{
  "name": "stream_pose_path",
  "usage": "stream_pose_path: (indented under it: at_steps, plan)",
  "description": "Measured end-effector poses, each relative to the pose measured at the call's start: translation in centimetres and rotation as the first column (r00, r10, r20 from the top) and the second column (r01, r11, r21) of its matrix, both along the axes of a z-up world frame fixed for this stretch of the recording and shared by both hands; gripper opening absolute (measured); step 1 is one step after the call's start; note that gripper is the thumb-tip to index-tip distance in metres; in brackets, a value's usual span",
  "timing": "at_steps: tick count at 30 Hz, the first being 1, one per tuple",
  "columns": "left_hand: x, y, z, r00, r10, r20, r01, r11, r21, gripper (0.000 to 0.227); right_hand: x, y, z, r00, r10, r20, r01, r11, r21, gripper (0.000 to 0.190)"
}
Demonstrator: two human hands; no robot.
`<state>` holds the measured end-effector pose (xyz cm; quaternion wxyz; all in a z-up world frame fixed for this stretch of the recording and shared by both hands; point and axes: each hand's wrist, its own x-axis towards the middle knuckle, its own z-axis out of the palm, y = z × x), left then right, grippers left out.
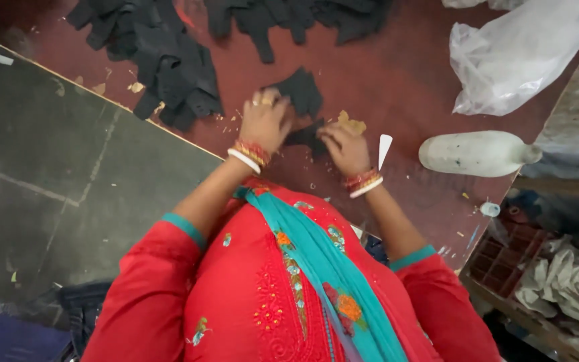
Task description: The person folds black fabric pieces on a table and places them into a wooden frame. They then pick up a white plastic bottle, pour a liquid onto the fabric, and continue folding the pieces by hand.
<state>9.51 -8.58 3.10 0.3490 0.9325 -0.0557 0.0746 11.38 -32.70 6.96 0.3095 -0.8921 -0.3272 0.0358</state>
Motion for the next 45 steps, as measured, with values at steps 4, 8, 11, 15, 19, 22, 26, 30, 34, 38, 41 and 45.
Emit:
stream_pose_path:
  at_steps: [4, 8, 11, 15, 19, 22, 26, 30, 34, 38, 41, 45]
  plan:
    - [3.9, 1.9, -2.5, 0.977, 0.141, 0.157, -0.152, 0.987, 0.057, 0.056, 4.9, 3.4, -1.0, 0.995, -0.099, 0.0, 0.098, 0.989, -0.11, 0.017]
    - [5.8, 2.5, -4.3, 0.996, 0.039, -0.079, -0.032, 0.996, 0.089, 0.043, 9.1, 6.7, -3.7, 0.996, 0.063, 0.058, -0.063, 0.998, 0.0, 0.019]
    - [6.5, 2.7, -4.6, 0.993, -0.002, -0.118, 0.011, 0.997, 0.073, 0.035, 11.0, 8.1, -4.3, 0.991, 0.114, 0.071, -0.107, 0.99, -0.087, 0.017]
    - [6.4, 2.6, -4.4, 0.991, -0.014, -0.136, 0.025, 0.997, 0.079, 0.028, 11.0, 8.1, -4.4, 0.977, 0.171, 0.131, -0.156, 0.981, -0.114, 0.017]
    - [5.5, 2.8, -3.9, 0.998, 0.0, -0.057, 0.003, 0.998, 0.055, 0.033, 7.6, 6.2, -3.2, 0.949, 0.258, 0.18, -0.231, 0.96, -0.155, 0.026]
    - [4.4, 2.9, -2.1, 0.999, -0.011, -0.037, 0.016, 0.989, 0.147, 0.034, 6.2, 4.0, -0.6, 0.973, 0.205, 0.111, -0.183, 0.967, -0.175, 0.019]
    - [0.3, 1.9, -0.8, 0.997, -0.057, 0.05, 0.052, 0.993, 0.11, 0.046, 5.1, 0.5, 0.7, 0.983, -0.181, -0.011, 0.181, 0.983, 0.002, 0.017]
    - [-1.4, 0.2, -1.4, 0.965, -0.24, -0.103, 0.246, 0.968, 0.049, 0.051, 4.5, 0.8, -0.1, 0.79, -0.383, -0.478, 0.443, 0.896, 0.014, 0.02]
    - [2.8, 1.2, -2.4, 0.991, 0.003, 0.136, -0.005, 1.0, 0.014, 0.053, 6.7, 2.9, -2.0, 0.975, -0.195, -0.107, 0.201, 0.978, 0.047, 0.025]
    - [5.3, 1.8, -4.9, 0.999, 0.033, -0.02, -0.032, 0.999, 0.029, 0.042, 9.8, 6.7, -3.7, 0.999, -0.045, 0.029, 0.045, 0.999, 0.001, 0.02]
    - [5.8, 1.8, -5.2, 0.999, 0.017, -0.038, -0.016, 1.0, 0.017, 0.035, 11.3, 8.8, -4.8, 0.992, 0.065, 0.106, -0.054, 0.993, -0.108, 0.019]
    - [5.4, 1.7, -4.7, 0.993, 0.053, -0.102, -0.053, 0.999, -0.004, 0.026, 10.8, 8.7, -5.3, 0.976, 0.119, 0.181, -0.088, 0.981, -0.173, 0.017]
